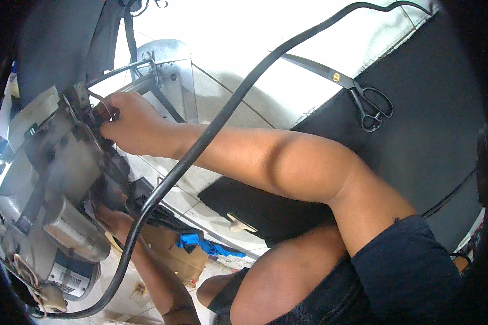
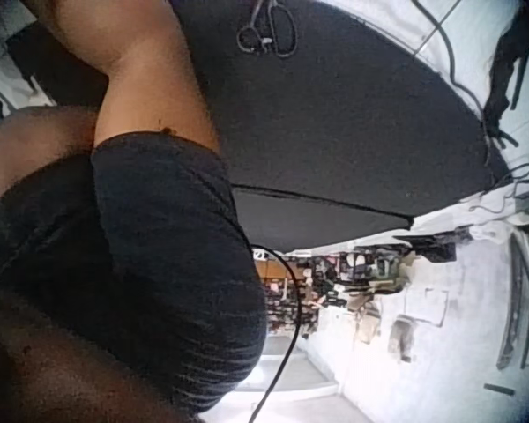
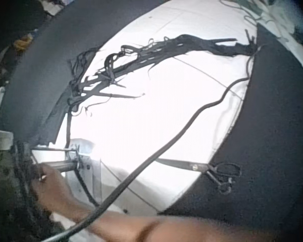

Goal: The person adjusts a large industrial fabric cutting machine, using shears to trim material and threading a thin black strap through the machine's mechanism.

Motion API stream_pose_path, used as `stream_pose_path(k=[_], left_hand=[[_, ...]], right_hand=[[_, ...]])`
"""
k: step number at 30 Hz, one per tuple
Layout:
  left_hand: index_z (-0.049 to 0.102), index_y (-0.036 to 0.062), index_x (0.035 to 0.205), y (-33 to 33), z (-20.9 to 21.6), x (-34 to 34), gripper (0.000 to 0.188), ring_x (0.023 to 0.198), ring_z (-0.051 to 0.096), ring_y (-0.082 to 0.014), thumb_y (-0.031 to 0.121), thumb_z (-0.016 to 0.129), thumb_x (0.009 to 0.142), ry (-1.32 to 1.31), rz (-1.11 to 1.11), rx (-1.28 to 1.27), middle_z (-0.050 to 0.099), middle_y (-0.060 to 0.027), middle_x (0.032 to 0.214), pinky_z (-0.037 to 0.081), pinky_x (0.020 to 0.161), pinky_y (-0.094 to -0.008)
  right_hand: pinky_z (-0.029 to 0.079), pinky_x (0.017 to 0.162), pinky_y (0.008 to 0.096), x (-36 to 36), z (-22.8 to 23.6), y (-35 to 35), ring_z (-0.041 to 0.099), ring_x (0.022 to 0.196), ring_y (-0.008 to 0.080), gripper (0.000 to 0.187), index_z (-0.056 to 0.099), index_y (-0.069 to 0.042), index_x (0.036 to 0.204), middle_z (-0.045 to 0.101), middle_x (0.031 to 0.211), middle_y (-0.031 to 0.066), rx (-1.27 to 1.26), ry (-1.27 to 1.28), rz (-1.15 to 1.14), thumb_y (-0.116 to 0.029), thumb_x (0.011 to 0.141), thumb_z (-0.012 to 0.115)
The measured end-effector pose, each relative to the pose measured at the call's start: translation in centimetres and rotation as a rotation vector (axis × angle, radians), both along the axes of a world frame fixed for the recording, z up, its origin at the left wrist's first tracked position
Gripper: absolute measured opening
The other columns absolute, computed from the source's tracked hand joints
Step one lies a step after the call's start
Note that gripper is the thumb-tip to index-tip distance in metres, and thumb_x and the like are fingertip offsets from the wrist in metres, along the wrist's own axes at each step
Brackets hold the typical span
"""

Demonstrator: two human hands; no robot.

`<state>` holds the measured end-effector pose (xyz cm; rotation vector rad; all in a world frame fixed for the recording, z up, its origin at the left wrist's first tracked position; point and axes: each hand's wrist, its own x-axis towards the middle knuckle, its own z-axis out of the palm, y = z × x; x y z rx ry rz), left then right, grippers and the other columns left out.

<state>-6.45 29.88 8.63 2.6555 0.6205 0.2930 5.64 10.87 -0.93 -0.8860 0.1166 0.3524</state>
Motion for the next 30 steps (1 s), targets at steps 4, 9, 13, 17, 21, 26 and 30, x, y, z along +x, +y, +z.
stream_pose_path(k=[4, 9, 13, 17, 21, 26, 30], left_hand=[[0.041, -0.0083, 0.133, 0.8, 0.2, -0.4, 0.054, 0.111, 0.051, -0.0312, 0.032, 0.032, 0.098, 0.049, 0.007, 0.054, 0.046, -0.0213, 0.133, 0.048, 0.089, -0.0369], [0.041, -0.0115, 0.133, -1.5, 0.3, 0.5, 0.054, 0.122, 0.046, -0.0352, 0.029, 0.029, 0.100, 0.039, 0.090, -0.027, 0.043, -0.0242, 0.140, 0.036, 0.106, -0.0406], [0.041, -0.0116, 0.133, -2.7, 0.3, 0.4, 0.052, 0.123, 0.046, -0.0360, 0.027, 0.028, 0.100, 0.030, 0.120, 0.017, 0.042, -0.0262, 0.140, 0.034, 0.108, -0.0418], [0.040, -0.0106, 0.134, -1.7, 0.5, 0.0, 0.048, 0.122, 0.047, -0.0360, 0.023, 0.031, 0.101, 0.037, 0.124, 0.031, 0.043, -0.0273, 0.138, 0.038, 0.106, -0.0426], [0.042, -0.0097, 0.132, -0.3, 0.3, -0.5, 0.044, 0.118, 0.050, -0.0368, 0.021, 0.034, 0.101, 0.045, 0.183, 0.030, 0.045, -0.0279, 0.134, 0.043, 0.102, -0.0441], [0.044, -0.0097, 0.129, 0.9, 0.3, -0.8, 0.042, 0.117, 0.050, -0.0418, 0.020, 0.036, 0.101, 0.111, -0.010, 0.308, 0.046, -0.0288, 0.133, 0.043, 0.101, -0.0458], [0.047, -0.0098, 0.127, 1.4, 0.1, -1.7, 0.042, 0.119, 0.049, -0.0425, 0.020, 0.040, 0.099, 0.133, -0.122, 0.625, 0.045, -0.0301, 0.134, 0.041, 0.103, -0.0462]], right_hand=[[0.048, 0.069, 0.0340, 0.5, 0.4, -0.4, 0.063, 0.076, 0.0220, 0.023, 0.064, 0.006, 0.094, 0.065, 0.081, 0.0178, 0.055, 0.055, 0.090, -0.007, 0.075, 0.061], [0.048, 0.071, 0.0355, 0.4, 0.4, -0.7, 0.063, 0.077, 0.0234, 0.023, 0.062, 0.007, 0.095, 0.065, 0.083, 0.0174, 0.134, 0.061, 0.141, -0.008, 0.077, 0.059], [0.048, 0.074, 0.0392, -1.7, 1.0, -1.2, 0.063, 0.083, 0.0297, 0.023, 0.061, 0.005, 0.095, 0.064, 0.092, 0.0199, -0.081, -0.026, -0.056, -0.011, 0.080, 0.061], [0.046, 0.076, 0.0439, -2.6, 1.6, -1.1, 0.061, 0.089, 0.0369, 0.023, 0.060, 0.003, 0.094, 0.061, 0.093, 0.0200, -0.231, -0.061, -0.255, -0.018, 0.086, 0.061], [0.046, 0.075, 0.0430, -3.4, 1.3, -0.5, 0.060, 0.087, 0.0357, 0.022, 0.061, 0.003, 0.092, 0.060, 0.091, 0.0190, -0.227, -0.127, -0.202, -0.019, 0.089, 0.059], [0.046, 0.072, 0.0382, -3.8, 0.4, -0.5, 0.059, 0.081, 0.0281, 0.020, 0.063, 0.000, 0.095, 0.062, 0.091, 0.0156, -0.214, -0.142, -0.068, -0.018, 0.087, 0.061], [0.047, 0.069, 0.0353, -4.8, -0.8, -0.5, 0.058, 0.076, 0.0230, 0.019, 0.063, -0.001, 0.098, 0.062, 0.088, 0.0127, -0.110, -0.178, -0.011, -0.015, 0.085, 0.062]])
